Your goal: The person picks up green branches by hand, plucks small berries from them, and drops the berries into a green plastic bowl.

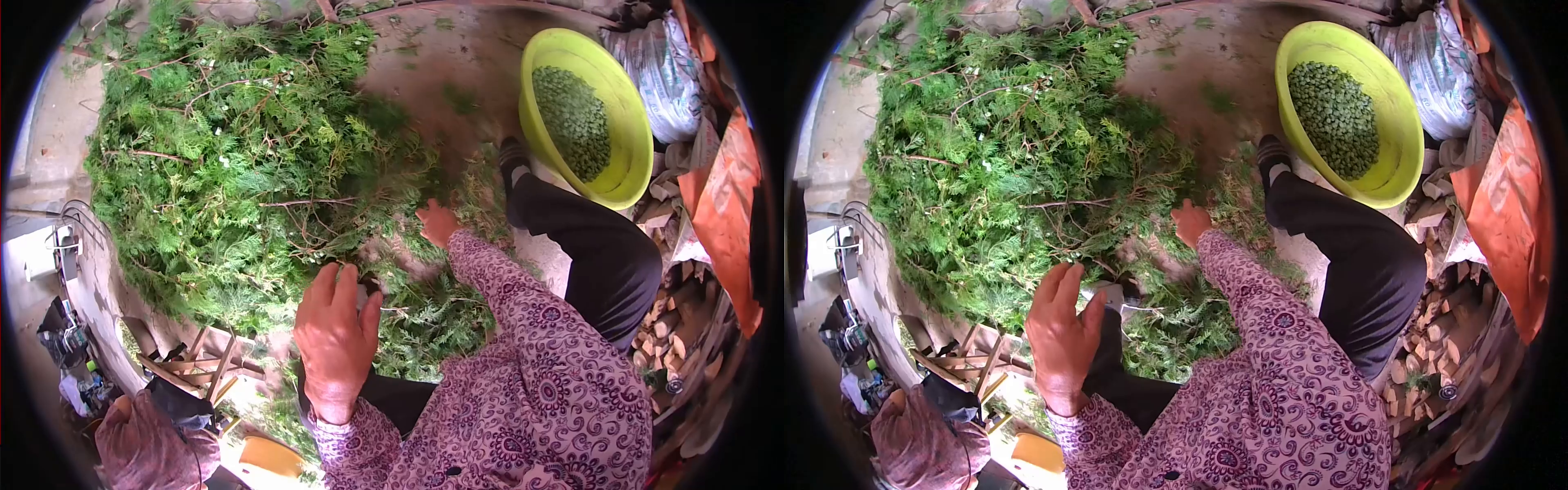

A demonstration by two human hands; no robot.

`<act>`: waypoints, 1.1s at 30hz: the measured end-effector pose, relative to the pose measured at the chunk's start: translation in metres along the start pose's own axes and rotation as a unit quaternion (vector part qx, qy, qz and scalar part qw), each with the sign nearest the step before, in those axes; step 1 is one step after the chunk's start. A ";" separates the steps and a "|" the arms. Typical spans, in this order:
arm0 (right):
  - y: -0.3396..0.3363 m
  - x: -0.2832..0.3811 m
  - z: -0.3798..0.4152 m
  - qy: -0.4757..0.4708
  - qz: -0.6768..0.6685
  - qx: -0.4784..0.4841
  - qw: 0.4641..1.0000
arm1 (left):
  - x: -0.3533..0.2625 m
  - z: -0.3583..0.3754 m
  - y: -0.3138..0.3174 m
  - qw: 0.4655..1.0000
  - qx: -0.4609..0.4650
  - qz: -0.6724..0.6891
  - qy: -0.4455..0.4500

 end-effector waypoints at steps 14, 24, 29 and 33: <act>0.000 -0.053 0.038 -0.006 -0.223 -0.076 0.972 | -0.008 -0.001 0.002 1.000 -0.003 0.014 0.026; -0.120 0.022 0.133 -0.063 -0.534 0.037 0.842 | -0.016 0.002 0.016 0.997 -0.026 0.013 0.065; -0.199 0.075 0.186 -0.162 -0.449 0.093 0.874 | -0.020 -0.013 0.018 0.988 -0.113 0.075 0.073; -0.231 0.102 0.214 -0.168 -0.440 0.139 0.871 | -0.025 -0.028 0.031 0.908 0.021 0.413 -0.069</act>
Point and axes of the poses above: each hand's wrist, its own z-axis away from the middle knuckle, its own y-axis out of the palm, x = y × z, the point moved 6 cm from there along -z, towards the middle knuckle, and after that the axes turned 1 degree about y, right-handed, at the moved point
